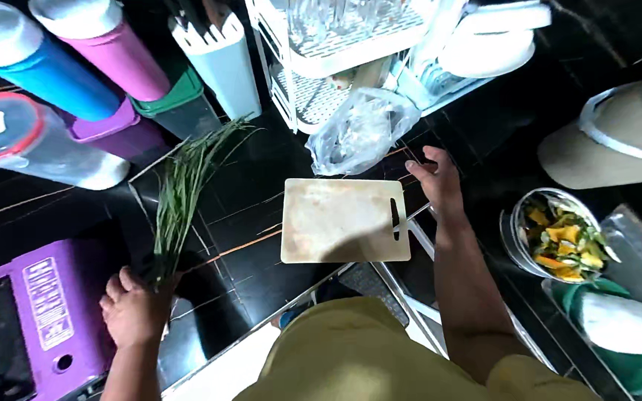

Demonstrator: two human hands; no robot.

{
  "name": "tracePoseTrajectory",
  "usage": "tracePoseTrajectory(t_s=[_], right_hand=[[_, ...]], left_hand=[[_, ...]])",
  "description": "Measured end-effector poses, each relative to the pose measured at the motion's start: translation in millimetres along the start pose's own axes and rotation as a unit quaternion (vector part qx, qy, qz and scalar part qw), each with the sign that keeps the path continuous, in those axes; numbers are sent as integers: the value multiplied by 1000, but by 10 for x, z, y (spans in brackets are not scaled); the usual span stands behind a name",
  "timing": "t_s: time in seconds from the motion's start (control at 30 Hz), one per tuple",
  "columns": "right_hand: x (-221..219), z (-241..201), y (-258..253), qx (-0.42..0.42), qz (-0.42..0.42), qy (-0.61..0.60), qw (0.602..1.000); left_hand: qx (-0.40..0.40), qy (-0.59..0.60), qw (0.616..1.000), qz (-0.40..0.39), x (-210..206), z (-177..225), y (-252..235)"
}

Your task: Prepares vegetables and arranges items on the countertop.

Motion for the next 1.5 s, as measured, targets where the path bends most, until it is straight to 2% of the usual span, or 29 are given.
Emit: tracePoseTrajectory(t_s=[0.07, 0.1, 0.17, 0.3, 0.4, 0.5, 0.57, 0.63, 0.77, 0.87, 0.97, 1.07, 1.17, 1.27, 1.33, 1.43, 1.5], right_hand=[[6, 81, -37, -18, -41, 46, 998], [-20, 142, -36, -24, -69, 81, 994], [-101, 308, 13, -35, -118, 137, 983], [-203, 665, 179, -85, -205, 170, 960], [-227, 924, 439, -85, -245, 143, 955], [-334, 1123, 720, -168, -255, -2, 952], [-422, 1147, 855, -205, -232, -101, 946], [-437, 1125, 933, -196, -233, -122, 945], [-512, 865, 1091, -105, -218, -142, 960], [-645, 504, 1151, 0, -213, -148, 966], [-883, 148, 1097, 29, -229, -67, 971], [-1251, -124, 1027, 13, -250, 47, 967], [-1677, -324, 1052, 17, -230, 202, 952], [-2069, -449, 1301, 88, -179, 277, 940], [-2318, -449, 1502, 114, -198, 270, 935], [-2528, -387, 1800, 117, -277, 239, 923], [-2482, -314, 1947, 122, -282, 225, 925]], left_hand=[[-82, 34, 996, 29, 6, 337, 81], [-108, 50, 993, 19, -32, 553, 130], [-143, 65, 987, -32, -220, 996, 229], [-203, 102, 963, -142, -805, 1677, 365], [-226, 133, 945, -196, -1096, 1934, 427], [-200, 148, 944, -217, -1184, 2024, 418], [-169, 158, 948, -216, -1197, 2012, 392], [-139, 169, 952, -214, -1203, 1968, 364], [-120, 183, 949, -228, -1206, 1761, 373], [-109, 165, 952, -235, -1145, 1470, 490], [-102, 172, 958, -206, -1087, 1064, 651], [-104, 183, 967, -143, -1044, 634, 811], [-112, 145, 977, -109, -995, 352, 935], [-191, 63, 979, -23, -932, 298, 1061], [-265, 13, 964, 24, -933, 368, 1123], [-355, -26, 934, 34, -1061, 449, 1184], [-398, -31, 916, 25, -1148, 496, 1198]])
Point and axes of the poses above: each hand's wrist, its own y-axis away from the middle knuckle, its own x-axis out of the back of the hand, z = x × y, the point moved 7 cm from there along -y, towards the middle knuckle, and after that the axes turned 13 degrees about -z, right-handed, at the moved point
